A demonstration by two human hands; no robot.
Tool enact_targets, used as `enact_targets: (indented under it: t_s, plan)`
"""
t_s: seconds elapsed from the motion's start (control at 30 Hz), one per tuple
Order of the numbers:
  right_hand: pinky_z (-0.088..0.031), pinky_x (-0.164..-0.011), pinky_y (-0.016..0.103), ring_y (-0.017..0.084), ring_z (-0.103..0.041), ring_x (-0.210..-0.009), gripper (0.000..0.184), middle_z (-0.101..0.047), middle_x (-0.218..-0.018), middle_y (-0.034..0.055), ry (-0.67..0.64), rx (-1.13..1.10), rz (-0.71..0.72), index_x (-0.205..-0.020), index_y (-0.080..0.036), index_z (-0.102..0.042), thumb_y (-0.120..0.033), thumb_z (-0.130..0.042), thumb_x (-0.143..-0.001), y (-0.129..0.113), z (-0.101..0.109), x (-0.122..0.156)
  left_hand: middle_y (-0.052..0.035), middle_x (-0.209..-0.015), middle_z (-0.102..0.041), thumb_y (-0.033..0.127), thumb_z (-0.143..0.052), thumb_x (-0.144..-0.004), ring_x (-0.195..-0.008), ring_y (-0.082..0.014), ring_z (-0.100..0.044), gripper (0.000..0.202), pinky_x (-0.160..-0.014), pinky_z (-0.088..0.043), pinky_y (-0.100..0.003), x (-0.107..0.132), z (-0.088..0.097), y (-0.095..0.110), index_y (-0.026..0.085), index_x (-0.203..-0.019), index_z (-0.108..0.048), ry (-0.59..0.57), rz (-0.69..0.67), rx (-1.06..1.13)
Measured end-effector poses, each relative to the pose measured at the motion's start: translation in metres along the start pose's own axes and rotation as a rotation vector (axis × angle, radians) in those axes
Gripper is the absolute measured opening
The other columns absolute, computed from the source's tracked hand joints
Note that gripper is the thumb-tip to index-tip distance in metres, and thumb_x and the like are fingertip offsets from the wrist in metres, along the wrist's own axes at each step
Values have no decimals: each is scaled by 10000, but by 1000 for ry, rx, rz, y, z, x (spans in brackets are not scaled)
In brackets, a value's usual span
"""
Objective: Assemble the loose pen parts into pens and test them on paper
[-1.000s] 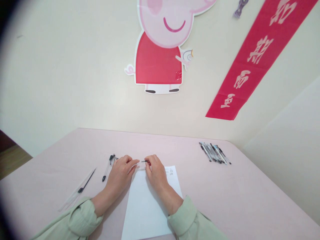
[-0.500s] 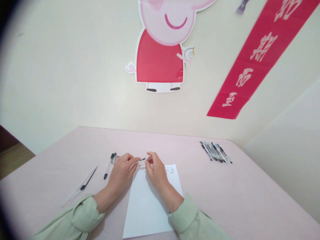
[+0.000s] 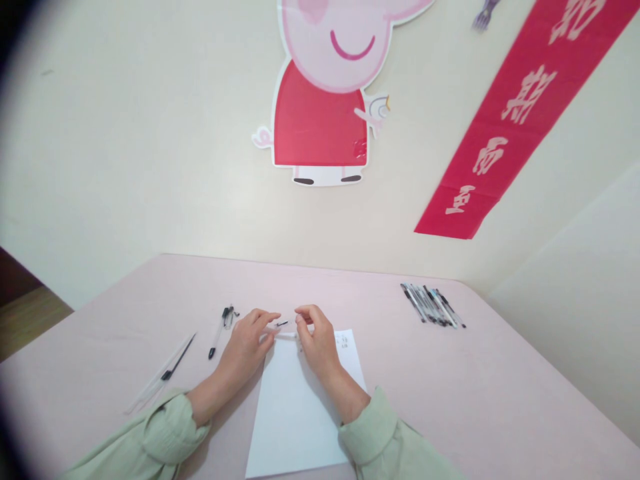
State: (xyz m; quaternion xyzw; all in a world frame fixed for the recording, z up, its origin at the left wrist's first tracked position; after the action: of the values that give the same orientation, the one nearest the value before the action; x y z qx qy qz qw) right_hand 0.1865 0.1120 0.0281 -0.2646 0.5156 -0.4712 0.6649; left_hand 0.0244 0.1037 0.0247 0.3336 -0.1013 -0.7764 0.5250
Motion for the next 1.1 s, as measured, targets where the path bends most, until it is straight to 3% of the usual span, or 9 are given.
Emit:
enact_targets:
  t_s: [0.33, 0.63, 0.83, 1.1]
  plan:
    - [-470, -790, 301, 181, -616, -870, 152, -659, -911, 46, 18, 19, 0, -957, -194, -614, -255, -492, -889, 1, 3, -1, -67, -975, -610, 134, -511, -843, -967, -255, -585, 216, -869, -420, -424, -1, 5, 3, 200, -1015, -625, -1, 39, -65]
    - [-474, -738, 296, 169, -589, -768, 124, -628, -812, 21, 63, -48, -80, -890, -193, -599, -274, -552, -809, 8, 7, -7, -71, -942, -624, 138, -420, -846, -912, -232, -604, 256, -833, -435, -374, -15, 58, -25, 175, -977, -636, 159, 160, -161]
    - [-466, -691, 297, 170, -576, -729, 166, -611, -783, 19, 25, -132, -154, -888, -185, -616, -299, -587, -771, 15, 3, -9, -60, -910, -646, 171, -429, -847, -907, -233, -606, 220, -811, -411, -358, 4, 67, -39, 197, -917, -637, 26, 208, -329]
    - [-476, -686, 294, 178, -584, -789, 175, -627, -849, 38, -52, -250, -207, -889, -190, -637, -315, -607, -770, 9, -1, -7, -61, -911, -637, 188, -457, -857, -873, -239, -611, 196, -815, -365, -391, 12, 58, -25, 206, -880, -651, -118, 219, -355]
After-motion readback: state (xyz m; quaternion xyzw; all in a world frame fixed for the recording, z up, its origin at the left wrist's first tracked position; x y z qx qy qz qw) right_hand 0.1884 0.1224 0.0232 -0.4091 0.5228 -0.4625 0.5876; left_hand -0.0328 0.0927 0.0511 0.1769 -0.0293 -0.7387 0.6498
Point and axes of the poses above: each hand's wrist, its own x-axis away from the middle knuckle, its own z-axis out of the back of the hand, y = z × x, the point moved 5 cm from there along -x, towards the middle knuckle
